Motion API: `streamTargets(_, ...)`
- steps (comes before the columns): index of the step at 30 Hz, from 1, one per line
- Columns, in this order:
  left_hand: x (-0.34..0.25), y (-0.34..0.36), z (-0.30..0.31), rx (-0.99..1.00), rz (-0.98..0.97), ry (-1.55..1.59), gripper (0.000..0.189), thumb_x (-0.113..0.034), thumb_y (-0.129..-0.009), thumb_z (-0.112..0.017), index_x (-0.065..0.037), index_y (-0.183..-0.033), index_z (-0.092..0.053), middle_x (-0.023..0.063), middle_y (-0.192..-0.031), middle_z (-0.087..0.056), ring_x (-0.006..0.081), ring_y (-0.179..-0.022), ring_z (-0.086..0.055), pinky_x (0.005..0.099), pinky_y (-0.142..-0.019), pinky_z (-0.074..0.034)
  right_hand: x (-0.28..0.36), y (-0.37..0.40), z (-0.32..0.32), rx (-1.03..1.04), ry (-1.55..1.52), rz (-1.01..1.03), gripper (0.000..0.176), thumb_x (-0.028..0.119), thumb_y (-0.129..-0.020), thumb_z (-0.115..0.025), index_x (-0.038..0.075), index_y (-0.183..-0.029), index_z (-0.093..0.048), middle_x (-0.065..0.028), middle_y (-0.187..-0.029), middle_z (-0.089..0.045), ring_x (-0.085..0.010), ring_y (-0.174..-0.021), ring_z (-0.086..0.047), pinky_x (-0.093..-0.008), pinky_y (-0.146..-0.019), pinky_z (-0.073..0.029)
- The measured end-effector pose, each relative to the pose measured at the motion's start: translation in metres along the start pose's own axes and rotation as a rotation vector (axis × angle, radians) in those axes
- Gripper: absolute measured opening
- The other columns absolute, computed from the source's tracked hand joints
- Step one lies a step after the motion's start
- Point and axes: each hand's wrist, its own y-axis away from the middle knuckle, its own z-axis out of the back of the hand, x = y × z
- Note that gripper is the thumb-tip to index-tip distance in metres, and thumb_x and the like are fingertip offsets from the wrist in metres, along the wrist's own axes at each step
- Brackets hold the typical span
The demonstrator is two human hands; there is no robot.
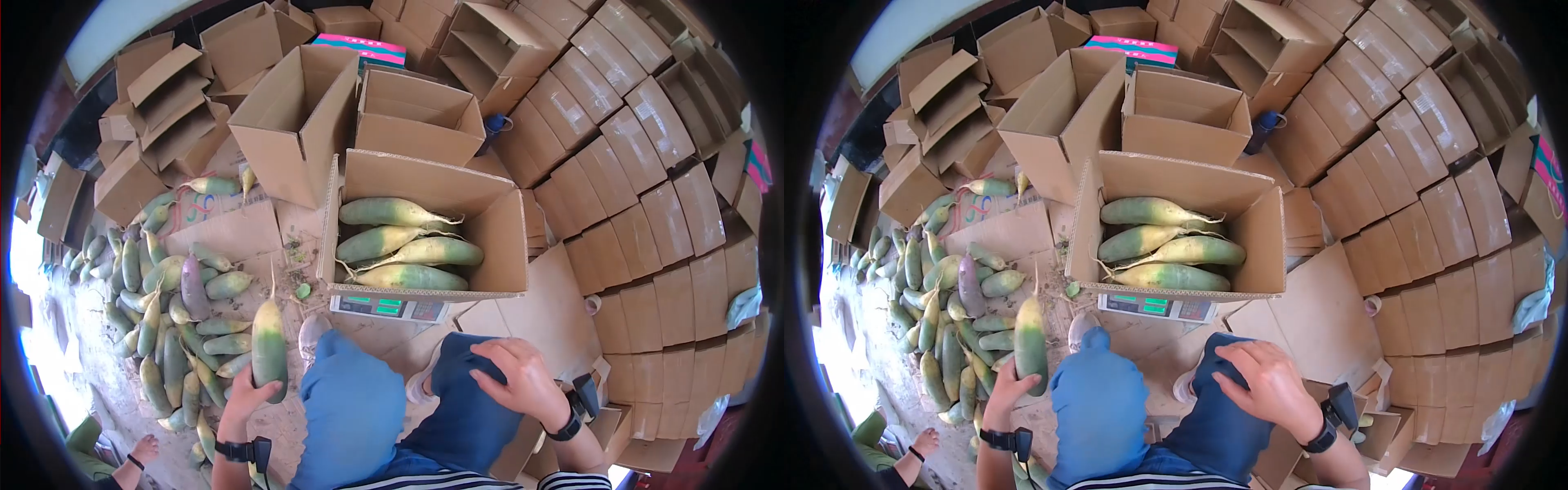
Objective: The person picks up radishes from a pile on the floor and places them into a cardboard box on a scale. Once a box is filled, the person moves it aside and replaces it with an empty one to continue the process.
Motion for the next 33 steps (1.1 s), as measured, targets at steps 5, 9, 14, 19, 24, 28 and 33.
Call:
streamTargets(5, -0.106, 0.056, 0.000, -0.121, -0.393, -0.154, 0.066, -0.027, -0.062, -0.084, 0.003, -0.114, -0.058, 0.0107, -0.103, -0.064, 0.0196, -0.094, -0.062, 0.0328, -0.086, -0.048, -0.007, 0.011, -0.006, -0.035, -0.016, 0.116, 0.037, 0.016, -0.078, -0.074, 0.005, -0.111, -0.063, -0.0144, -0.104, -0.066, -0.0334, -0.092, -0.064, -0.0407, -0.082, -0.053)
streamTargets(9, -0.204, 0.087, -0.028, -0.061, -0.605, -0.541, 0.064, -0.031, -0.060, -0.083, 0.002, -0.109, -0.058, 0.0150, -0.095, -0.062, 0.0306, -0.090, -0.062, 0.0379, -0.083, -0.049, 0.016, 0.009, 0.006, -0.357, 0.171, 0.336, 0.054, 0.015, -0.076, -0.075, 0.011, -0.126, -0.056, -0.0125, -0.126, -0.056, -0.0298, -0.110, -0.059, -0.0411, -0.091, -0.049)
streamTargets(14, -0.264, 0.096, -0.073, 0.202, -0.848, -0.923, 0.066, -0.040, -0.063, -0.081, 0.000, -0.109, -0.058, 0.0169, -0.100, -0.059, 0.0356, -0.096, -0.059, 0.0420, -0.083, -0.048, 0.070, -0.012, 0.046, -0.308, 0.382, 0.657, 0.055, 0.014, -0.079, -0.067, 0.014, -0.132, -0.051, -0.0106, -0.127, -0.054, -0.0276, -0.114, -0.056, -0.0415, -0.097, -0.046)
streamTargets(19, -0.257, 0.097, -0.075, 0.096, -0.881, -0.830, 0.082, -0.049, -0.071, -0.077, 0.000, -0.130, -0.048, 0.0198, -0.124, -0.051, 0.0360, -0.112, -0.054, 0.0416, -0.094, -0.046, 0.045, -0.027, 0.049, -0.069, 0.380, 0.577, 0.071, 0.013, -0.070, -0.070, 0.013, -0.136, -0.046, -0.0115, -0.112, -0.055, -0.0295, -0.106, -0.056, -0.0419, -0.092, -0.046)
streamTargets(24, -0.183, 0.089, -0.079, -0.076, -0.901, -1.035, 0.083, -0.046, -0.069, -0.080, -0.002, -0.131, -0.049, 0.0202, -0.127, -0.048, 0.0401, -0.120, -0.046, 0.0485, -0.100, -0.040, -0.025, -0.083, 0.047, -0.068, 0.485, 0.233, 0.078, 0.016, -0.065, -0.080, 0.011, -0.135, -0.047, -0.0139, -0.113, -0.054, -0.0328, -0.106, -0.053, -0.0434, -0.091, -0.045)
streamTargets(28, -0.177, 0.083, -0.074, -0.153, -0.907, -0.940, 0.079, -0.044, -0.068, -0.081, -0.002, -0.128, -0.052, 0.0193, -0.127, -0.048, 0.0384, -0.118, -0.047, 0.0481, -0.099, -0.041, -0.062, -0.141, -0.001, 0.082, 0.509, 0.180, 0.071, 0.018, -0.070, -0.079, 0.011, -0.134, -0.048, -0.0140, -0.115, -0.054, -0.0325, -0.107, -0.053, -0.0425, -0.092, -0.045)
streamTargets(33, -0.174, 0.082, -0.067, -0.137, -0.900, -0.883, 0.077, -0.042, -0.066, -0.082, -0.002, -0.126, -0.053, 0.0188, -0.125, -0.048, 0.0383, -0.116, -0.048, 0.0479, -0.099, -0.041, -0.086, -0.166, -0.059, 0.037, 0.447, 0.330, 0.056, 0.020, -0.076, -0.074, 0.012, -0.128, -0.054, -0.0104, -0.119, -0.058, -0.0305, -0.113, -0.054, -0.0428, -0.094, -0.046)
